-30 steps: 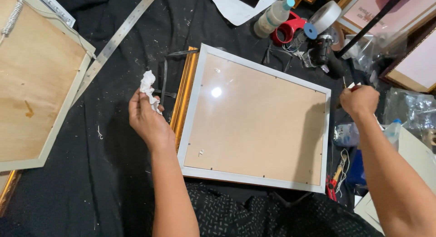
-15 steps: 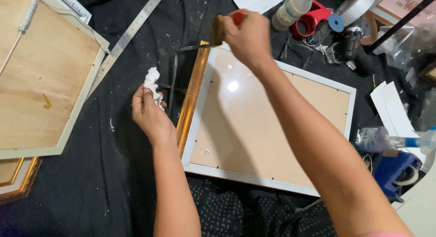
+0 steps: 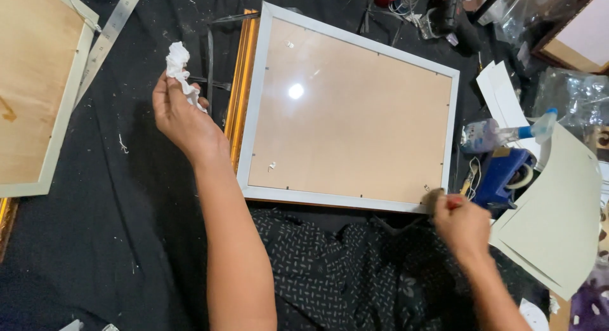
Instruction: The person cleans a gold-framed picture with a tulip print using a brush and a white cloth. They wipe the front glass and frame, then flip the frame to clean the back board and edges.
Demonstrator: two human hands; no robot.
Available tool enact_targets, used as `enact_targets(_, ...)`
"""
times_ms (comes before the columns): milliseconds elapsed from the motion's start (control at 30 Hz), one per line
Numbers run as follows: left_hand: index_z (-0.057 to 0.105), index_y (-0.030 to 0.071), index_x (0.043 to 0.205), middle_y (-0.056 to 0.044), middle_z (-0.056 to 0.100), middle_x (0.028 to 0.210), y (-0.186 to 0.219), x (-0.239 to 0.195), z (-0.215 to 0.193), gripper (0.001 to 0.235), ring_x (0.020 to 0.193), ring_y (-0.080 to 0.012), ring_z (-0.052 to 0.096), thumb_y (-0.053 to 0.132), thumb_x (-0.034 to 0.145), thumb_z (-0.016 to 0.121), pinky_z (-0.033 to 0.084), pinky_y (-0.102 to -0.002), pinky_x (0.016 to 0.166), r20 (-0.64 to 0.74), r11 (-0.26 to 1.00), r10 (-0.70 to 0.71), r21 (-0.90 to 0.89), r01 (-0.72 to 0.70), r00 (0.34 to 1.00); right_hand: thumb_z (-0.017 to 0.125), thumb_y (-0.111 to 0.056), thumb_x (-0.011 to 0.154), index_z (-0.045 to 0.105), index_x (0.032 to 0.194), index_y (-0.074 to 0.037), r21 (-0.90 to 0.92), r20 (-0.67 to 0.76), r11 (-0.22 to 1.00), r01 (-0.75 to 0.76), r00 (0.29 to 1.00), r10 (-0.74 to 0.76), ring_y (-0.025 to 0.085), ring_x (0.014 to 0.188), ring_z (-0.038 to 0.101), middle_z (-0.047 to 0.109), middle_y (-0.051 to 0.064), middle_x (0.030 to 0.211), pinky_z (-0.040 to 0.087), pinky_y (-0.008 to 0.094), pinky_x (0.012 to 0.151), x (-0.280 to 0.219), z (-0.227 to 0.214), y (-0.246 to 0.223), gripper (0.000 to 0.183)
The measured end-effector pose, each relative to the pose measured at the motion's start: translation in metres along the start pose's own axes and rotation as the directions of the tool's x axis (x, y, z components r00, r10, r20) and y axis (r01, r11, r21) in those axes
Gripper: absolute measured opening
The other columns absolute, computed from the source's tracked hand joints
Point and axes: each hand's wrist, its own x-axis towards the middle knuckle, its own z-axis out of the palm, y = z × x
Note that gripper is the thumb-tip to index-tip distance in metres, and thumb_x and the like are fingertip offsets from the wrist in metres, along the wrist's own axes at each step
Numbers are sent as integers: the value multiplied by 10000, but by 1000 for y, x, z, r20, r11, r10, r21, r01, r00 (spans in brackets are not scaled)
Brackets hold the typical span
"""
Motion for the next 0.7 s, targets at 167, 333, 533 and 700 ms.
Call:
enact_targets(167,700,39,1114,-151,732,1023,9,-4,-3,198,766,-172,682,167,1001,600,474,-196,527,-11,995,99,36,-98,995,615,-291,938,787,1036,-161,344,-148,892,294,955,-257,465,706,723,724,233,683,564,530,632,-89,-19,-162,236)
enact_targets(333,668,30,1148,-134,705,1012,38,2,-18,190,770,-152,677,131,1025,565,476,-172,520,5,974,222,39,-222,975,638,-256,915,759,1050,-195,791,-206,398,464,815,-542,461,759,731,752,192,754,582,514,559,-138,-62,-292,190)
enact_targets(533,669,70,1168,-126,706,1025,40,5,-26,188,794,-143,658,153,1053,546,490,-177,568,32,920,356,165,-356,934,629,-230,932,785,1064,-236,797,-266,413,440,870,-414,437,862,747,788,155,835,575,496,683,-76,-95,-210,204)
enact_targets(700,678,18,1119,-111,670,901,42,-19,-5,187,734,-132,644,132,1023,566,457,-177,530,45,961,254,100,-257,966,704,-320,1002,809,1126,-197,364,-347,924,115,938,20,427,901,719,752,191,834,559,502,822,27,-32,-27,204)
